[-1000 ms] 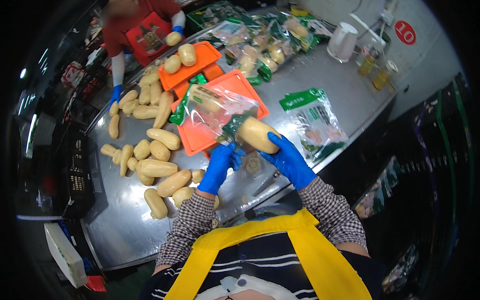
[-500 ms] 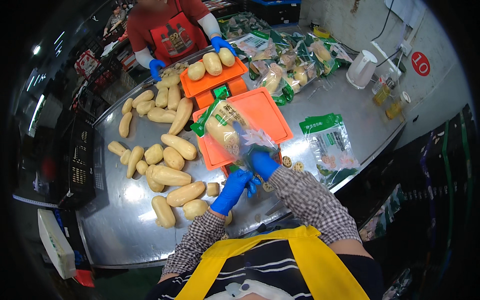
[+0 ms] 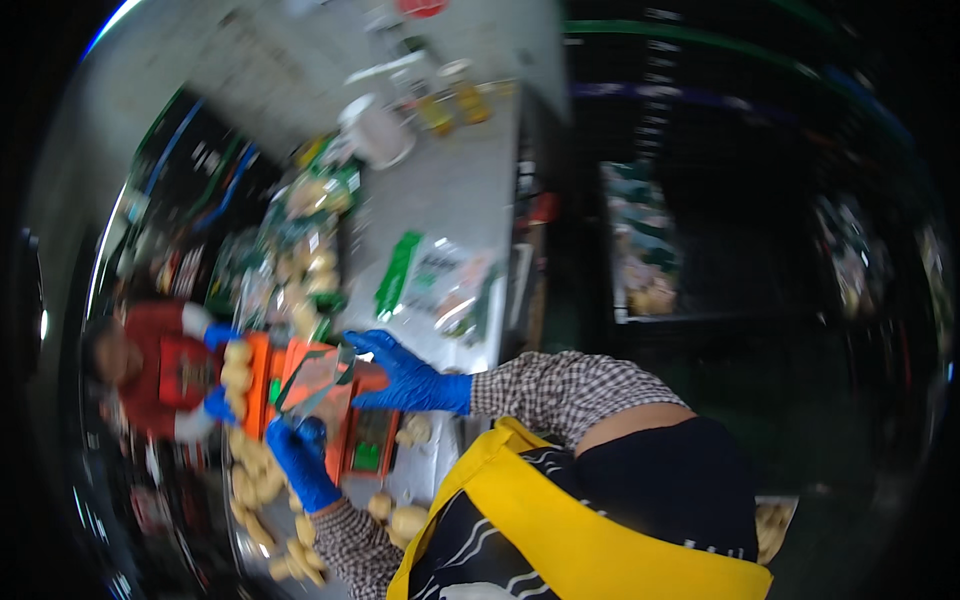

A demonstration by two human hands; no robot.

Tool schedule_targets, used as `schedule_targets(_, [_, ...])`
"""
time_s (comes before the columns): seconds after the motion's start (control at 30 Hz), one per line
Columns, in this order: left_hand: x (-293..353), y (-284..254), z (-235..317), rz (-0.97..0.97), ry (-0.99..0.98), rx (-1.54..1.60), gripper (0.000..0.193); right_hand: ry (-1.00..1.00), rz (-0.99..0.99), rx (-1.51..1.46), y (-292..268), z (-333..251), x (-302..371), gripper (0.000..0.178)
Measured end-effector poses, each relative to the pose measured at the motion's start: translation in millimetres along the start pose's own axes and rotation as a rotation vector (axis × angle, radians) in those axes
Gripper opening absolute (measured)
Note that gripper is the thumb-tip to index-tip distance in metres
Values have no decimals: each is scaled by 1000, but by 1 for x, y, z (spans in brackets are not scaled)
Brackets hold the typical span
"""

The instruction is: The person picks up peeled root vegetables from a metal table, places them into clear plastic bags, and weighs them on a digital scale. After weighing, the person places the packaged vegetables into a black crate. The process is repeated continuously with multiple vegetables.

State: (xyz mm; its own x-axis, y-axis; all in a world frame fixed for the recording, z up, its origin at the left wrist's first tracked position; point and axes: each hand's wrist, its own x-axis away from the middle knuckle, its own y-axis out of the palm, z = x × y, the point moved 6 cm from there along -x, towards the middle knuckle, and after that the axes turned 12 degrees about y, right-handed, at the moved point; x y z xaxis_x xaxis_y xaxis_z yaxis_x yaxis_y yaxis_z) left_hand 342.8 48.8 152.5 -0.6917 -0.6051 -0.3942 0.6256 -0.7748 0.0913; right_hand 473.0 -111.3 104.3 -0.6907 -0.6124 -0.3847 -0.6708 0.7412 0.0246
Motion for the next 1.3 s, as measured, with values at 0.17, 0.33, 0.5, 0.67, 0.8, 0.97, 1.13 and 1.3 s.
schedule_targets(0.17, [15, 184, 23, -311, -58, 386, 29, 346, 28, -527, -110, -10, 22, 78])
schedule_targets(0.33, [51, 291, 11, -460, -366, 593, 40, 0, 331, 141, -244, -67, 78, 37])
schedule_targets(0.5, [56, 400, -13, -888, -505, 73, 29, -191, 687, 560, -353, -150, 138, 29])
schedule_targets(0.67, [78, 474, -68, -1105, -72, -183, 12, 6, 990, 574, -470, -136, 187, 29])
schedule_targets(0.8, [111, 492, -70, -1275, -226, -298, 17, 323, 1200, 168, -582, -63, 239, 23])
schedule_targets(0.97, [116, 440, -96, -1212, 61, -656, 15, 567, 1102, 197, -642, 67, 237, 24])
schedule_targets(1.13, [128, 363, -111, -1067, -199, -699, 12, 712, 976, -49, -653, 143, 198, 27])
schedule_targets(1.3, [152, 312, -101, -932, -313, -701, 33, 628, 829, 113, -663, 194, 185, 27])
